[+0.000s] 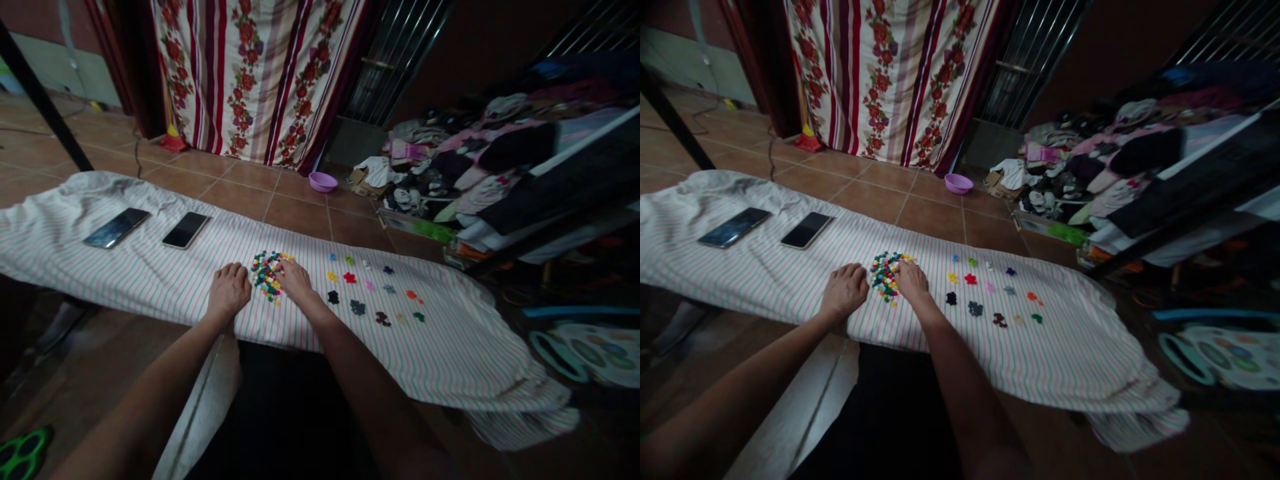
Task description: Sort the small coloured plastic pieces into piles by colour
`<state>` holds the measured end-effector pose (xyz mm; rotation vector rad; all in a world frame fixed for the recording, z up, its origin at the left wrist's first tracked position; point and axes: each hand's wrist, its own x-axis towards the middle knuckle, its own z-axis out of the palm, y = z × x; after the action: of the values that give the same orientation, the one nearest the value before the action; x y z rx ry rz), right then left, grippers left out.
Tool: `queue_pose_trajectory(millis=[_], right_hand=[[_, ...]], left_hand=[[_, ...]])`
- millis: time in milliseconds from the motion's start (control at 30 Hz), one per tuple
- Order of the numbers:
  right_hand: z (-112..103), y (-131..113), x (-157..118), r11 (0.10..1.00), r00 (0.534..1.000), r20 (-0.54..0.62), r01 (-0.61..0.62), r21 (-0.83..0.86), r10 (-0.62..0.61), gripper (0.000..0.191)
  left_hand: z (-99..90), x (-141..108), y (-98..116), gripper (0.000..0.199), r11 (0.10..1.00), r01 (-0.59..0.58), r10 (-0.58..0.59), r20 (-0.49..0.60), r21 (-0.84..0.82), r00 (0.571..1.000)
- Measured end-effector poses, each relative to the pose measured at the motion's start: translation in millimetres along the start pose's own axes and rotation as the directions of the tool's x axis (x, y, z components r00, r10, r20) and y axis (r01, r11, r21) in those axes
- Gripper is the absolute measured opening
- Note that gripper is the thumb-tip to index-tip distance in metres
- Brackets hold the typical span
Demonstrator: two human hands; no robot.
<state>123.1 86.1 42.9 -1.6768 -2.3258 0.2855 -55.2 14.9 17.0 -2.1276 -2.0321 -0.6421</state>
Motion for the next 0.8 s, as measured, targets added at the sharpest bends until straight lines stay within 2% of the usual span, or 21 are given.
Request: queue_pose_trajectory(millis=[200, 300, 400, 600, 800], right_hand=[[4.4, 7.4, 0.0, 0.996, 0.996, -0.076, 0.053, 0.078, -0.047, 0.02], [6.5, 9.6, -3.1, 0.994, 0.993, -0.098, 0.078, 0.082, -0.07, 0.015], [5.1, 9.0, -10.4, 0.996, 0.992, -0.118, 0.052, 0.069, -0.044, 0.008], [-3.5, 14.5, -36.0, 0.996, 0.984, -0.177, 0.041, 0.077, -0.027, 0.014], [-8.2, 41.1, -71.7, 0.985, 0.948, -0.319, 0.057, 0.161, -0.002, 0.019]], left_hand=[[-0.2, 0.3, 0.1, 0.023, 1.0, 0.002, -0.002, -0.012, -0.008, 1.0], [0.1, 0.3, -0.2, 0.023, 1.0, 0.0, -0.001, -0.011, -0.01, 1.0], [0.9, 0.3, -1.1, 0.024, 1.0, -0.006, 0.006, -0.018, -0.005, 1.0], [3.0, -0.5, -3.7, 0.023, 1.0, -0.021, 0.021, -0.05, 0.007, 0.999], [2.4, -1.0, -3.7, 0.024, 1.0, -0.024, 0.024, -0.058, 0.007, 0.998]])
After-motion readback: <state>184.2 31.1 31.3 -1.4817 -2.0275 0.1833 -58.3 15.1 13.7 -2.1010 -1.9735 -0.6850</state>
